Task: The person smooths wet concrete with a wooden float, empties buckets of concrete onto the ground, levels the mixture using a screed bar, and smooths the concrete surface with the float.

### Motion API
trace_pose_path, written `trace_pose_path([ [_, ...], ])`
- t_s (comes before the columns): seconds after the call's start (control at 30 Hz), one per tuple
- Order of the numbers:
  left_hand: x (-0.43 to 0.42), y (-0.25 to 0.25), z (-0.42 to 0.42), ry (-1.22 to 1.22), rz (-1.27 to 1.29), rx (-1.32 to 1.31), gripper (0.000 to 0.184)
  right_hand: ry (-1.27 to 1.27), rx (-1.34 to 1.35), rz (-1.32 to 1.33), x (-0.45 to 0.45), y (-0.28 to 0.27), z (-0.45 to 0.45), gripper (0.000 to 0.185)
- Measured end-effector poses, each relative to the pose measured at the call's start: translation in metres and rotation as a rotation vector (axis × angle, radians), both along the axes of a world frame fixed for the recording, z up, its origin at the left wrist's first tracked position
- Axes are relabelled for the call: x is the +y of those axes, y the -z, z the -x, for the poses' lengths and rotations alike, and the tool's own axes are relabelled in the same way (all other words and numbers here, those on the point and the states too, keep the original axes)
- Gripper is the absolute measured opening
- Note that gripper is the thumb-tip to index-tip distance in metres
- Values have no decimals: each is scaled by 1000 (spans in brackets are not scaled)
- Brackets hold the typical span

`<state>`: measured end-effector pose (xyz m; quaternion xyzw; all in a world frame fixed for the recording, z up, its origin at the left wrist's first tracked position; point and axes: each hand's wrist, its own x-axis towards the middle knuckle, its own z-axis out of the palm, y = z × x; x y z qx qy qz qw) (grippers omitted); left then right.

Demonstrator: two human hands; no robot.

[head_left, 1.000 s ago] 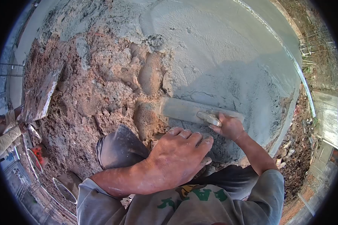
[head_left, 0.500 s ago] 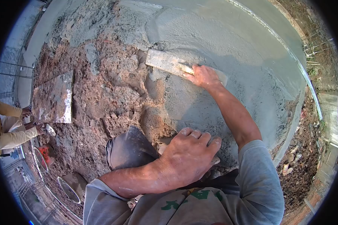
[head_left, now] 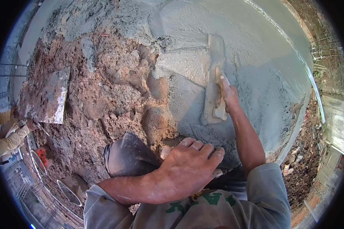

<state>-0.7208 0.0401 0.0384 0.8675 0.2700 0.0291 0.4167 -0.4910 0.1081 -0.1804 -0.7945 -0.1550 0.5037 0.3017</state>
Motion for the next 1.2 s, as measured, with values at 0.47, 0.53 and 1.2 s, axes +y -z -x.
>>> trace_pose_path([
  [0.47,-2,-4,-32,-4,-115,66,46,-1111,-406,63,-104,-38,55,51],
  [0.53,-2,-4,-46,24,-83,160,46,-1003,-536,113,-103,-40,8,54],
  [1.2,-24,-3,-62,63,-94,293,47,170,-672,-37,-163,-4,-118,60],
])
